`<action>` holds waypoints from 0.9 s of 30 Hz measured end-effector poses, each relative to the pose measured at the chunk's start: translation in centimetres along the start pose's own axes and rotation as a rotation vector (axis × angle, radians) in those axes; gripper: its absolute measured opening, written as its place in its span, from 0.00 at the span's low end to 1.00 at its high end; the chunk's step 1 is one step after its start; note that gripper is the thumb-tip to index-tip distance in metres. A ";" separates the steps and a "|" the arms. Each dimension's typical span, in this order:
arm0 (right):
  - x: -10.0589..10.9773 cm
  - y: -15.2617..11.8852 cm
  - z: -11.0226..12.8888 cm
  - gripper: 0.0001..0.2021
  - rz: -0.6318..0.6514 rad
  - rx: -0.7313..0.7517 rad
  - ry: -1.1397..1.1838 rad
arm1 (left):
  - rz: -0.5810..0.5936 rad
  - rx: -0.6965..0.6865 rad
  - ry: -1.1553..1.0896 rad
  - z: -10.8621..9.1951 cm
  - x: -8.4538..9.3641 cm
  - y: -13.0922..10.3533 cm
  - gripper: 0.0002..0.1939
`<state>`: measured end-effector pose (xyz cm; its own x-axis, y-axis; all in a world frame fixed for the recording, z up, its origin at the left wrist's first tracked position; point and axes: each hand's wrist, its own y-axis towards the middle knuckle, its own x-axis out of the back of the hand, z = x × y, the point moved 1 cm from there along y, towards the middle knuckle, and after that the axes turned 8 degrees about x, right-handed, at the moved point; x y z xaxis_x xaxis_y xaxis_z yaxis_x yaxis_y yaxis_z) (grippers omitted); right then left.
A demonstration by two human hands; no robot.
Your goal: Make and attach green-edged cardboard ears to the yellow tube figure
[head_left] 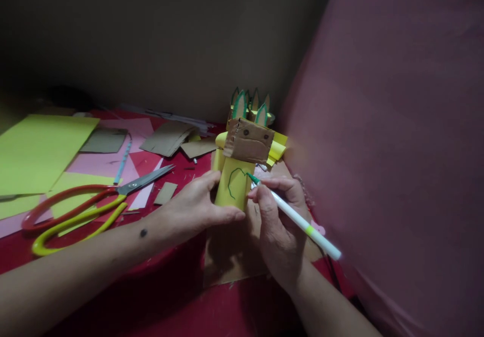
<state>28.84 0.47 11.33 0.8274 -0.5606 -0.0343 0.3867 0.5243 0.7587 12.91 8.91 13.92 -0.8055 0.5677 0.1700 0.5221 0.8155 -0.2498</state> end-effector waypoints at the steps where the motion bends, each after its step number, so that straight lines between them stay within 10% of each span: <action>1: 0.0 0.0 0.0 0.06 -0.001 0.003 0.005 | -0.003 0.004 -0.001 0.0 0.0 -0.2 0.31; 27: -0.3 0.4 -0.2 0.03 -0.036 -0.076 0.046 | 0.063 0.034 -0.103 0.8 -0.1 0.2 0.36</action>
<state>28.83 0.97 11.54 0.8294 -0.5511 -0.0918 0.4452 0.5526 0.7046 12.87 8.90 13.09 -0.7969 0.6017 0.0545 0.5642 0.7734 -0.2891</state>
